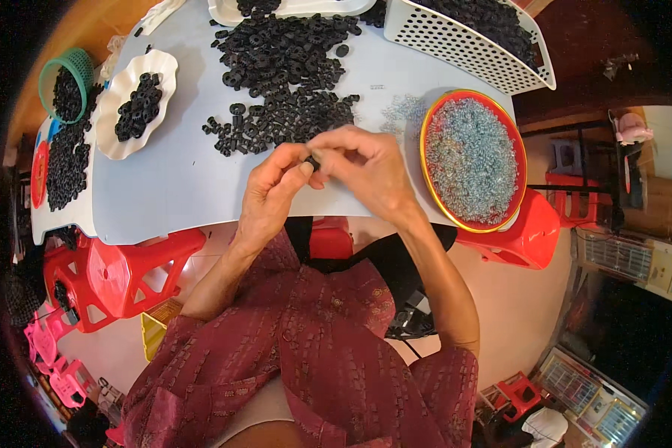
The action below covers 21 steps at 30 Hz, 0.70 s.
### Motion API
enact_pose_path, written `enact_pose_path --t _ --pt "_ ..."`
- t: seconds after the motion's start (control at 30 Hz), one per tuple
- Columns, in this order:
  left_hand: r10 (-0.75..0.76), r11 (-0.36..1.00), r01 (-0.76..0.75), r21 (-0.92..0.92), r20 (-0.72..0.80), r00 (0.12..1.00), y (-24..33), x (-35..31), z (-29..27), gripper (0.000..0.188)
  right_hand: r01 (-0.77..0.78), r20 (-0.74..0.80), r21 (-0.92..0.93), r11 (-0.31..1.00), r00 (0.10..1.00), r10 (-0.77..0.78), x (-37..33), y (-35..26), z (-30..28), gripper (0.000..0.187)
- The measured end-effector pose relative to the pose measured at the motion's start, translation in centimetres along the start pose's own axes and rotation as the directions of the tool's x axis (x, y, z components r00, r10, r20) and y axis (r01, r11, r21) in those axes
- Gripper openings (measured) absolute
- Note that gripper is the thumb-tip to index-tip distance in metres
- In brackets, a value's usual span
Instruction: Assembling small black plastic components by hand on a workbench.
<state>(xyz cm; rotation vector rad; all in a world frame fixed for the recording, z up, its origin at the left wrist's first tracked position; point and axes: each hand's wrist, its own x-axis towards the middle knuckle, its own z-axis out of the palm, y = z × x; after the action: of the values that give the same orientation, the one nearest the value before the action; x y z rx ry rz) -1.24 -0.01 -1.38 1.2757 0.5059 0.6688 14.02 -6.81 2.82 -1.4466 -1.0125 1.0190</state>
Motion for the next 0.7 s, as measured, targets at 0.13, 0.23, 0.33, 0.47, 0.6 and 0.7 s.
enact_pose_path --t 0.13,0.23,0.33,0.47,0.6,0.7 --pt "0.039 0.999 -0.039 0.031 0.010 0.999 -0.1 0.0 0.0 0.016 0.163 0.007 -0.113 0.980 0.987 -0.163 -0.4 0.6 0.0 0.017" --pt "0.020 0.999 -0.020 0.046 0.011 1.000 0.3 0.0 0.2 0.015 0.143 0.046 0.049 0.988 0.988 -0.145 -0.5 0.6 -0.3 0.019" --pt "0.024 0.999 -0.025 0.046 0.022 0.999 0.3 0.0 0.1 0.014 0.138 0.033 0.036 0.990 0.990 -0.140 -0.7 0.4 -0.2 0.018" --pt "0.035 0.997 -0.038 0.074 0.041 0.999 0.3 0.0 0.0 0.013 0.037 0.024 -0.010 0.999 0.999 -0.037 -0.5 -0.1 -1.1 0.015" --pt "0.042 0.998 -0.045 0.054 0.052 0.998 0.2 0.0 -0.1 0.013 0.033 0.061 -0.102 0.994 0.998 -0.027 -0.4 -1.1 -0.9 0.014" --pt "0.033 0.999 -0.035 0.035 0.056 0.998 0.3 0.1 -0.1 0.013 0.058 -0.001 -0.067 0.996 0.998 -0.059 -0.4 0.0 -0.6 0.015"
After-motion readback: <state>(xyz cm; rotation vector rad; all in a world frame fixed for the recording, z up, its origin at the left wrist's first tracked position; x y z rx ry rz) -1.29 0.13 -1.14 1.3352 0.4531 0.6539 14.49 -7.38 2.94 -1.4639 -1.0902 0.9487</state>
